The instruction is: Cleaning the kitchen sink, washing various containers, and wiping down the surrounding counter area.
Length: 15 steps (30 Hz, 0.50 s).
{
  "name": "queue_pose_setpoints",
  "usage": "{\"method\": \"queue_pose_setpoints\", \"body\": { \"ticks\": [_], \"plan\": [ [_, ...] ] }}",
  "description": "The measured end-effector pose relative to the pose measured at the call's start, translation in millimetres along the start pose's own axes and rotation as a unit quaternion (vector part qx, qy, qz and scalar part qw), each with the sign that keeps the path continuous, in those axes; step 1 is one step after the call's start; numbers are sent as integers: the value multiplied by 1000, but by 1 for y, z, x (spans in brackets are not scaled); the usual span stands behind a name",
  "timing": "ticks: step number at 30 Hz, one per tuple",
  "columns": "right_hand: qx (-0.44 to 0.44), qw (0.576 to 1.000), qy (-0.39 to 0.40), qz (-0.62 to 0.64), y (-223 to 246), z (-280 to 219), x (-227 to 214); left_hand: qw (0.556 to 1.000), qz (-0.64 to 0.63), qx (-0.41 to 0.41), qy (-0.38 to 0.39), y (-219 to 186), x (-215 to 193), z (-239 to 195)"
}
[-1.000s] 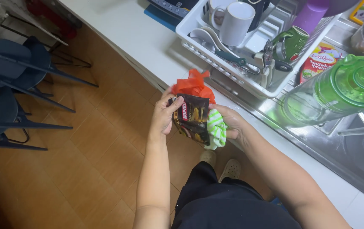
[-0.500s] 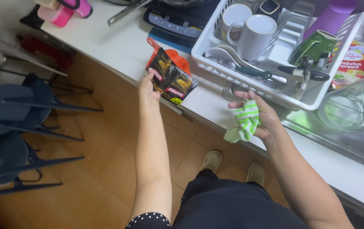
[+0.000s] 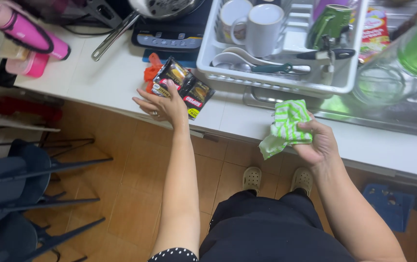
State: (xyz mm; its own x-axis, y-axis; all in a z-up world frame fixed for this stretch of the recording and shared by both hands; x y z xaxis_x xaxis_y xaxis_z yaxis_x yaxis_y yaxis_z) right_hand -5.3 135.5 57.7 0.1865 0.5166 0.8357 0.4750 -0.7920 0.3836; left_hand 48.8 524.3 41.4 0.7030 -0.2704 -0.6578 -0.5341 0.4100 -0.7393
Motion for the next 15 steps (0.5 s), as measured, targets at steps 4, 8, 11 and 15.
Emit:
{"method": "queue_pose_setpoints", "body": {
  "ticks": [4, 8, 11, 15],
  "plan": [
    [-80, 996, -43, 13, 18, -18, -25, 982, -66, 179, 7, -38, -21, -91],
    [-201, 970, -111, -79, 46, -69, -56, 889, -157, 396, 166, -95, -35, -221],
    [-299, 908, -171, -236, 88, -124, -72, 800, -200, 496, 270, -128, -28, -314],
    [-372, 821, -245, -358, 150, -211, -105, 665, -263, 577, 395, -166, -6, -432]
  ]
}}
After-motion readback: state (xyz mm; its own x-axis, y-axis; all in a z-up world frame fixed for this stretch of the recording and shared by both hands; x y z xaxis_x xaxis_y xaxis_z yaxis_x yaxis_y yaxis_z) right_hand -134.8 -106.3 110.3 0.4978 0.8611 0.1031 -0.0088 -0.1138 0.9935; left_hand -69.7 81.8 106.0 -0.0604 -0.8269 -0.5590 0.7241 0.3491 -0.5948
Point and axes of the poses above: each hand's wrist, its own z-axis towards the middle knuckle, its own x-axis out of the palm, y = z × x, the point moved 3 cm from there along z, towards the middle knuckle, and after that the axes turned 2 degrees about z, right-handed, at the moved point
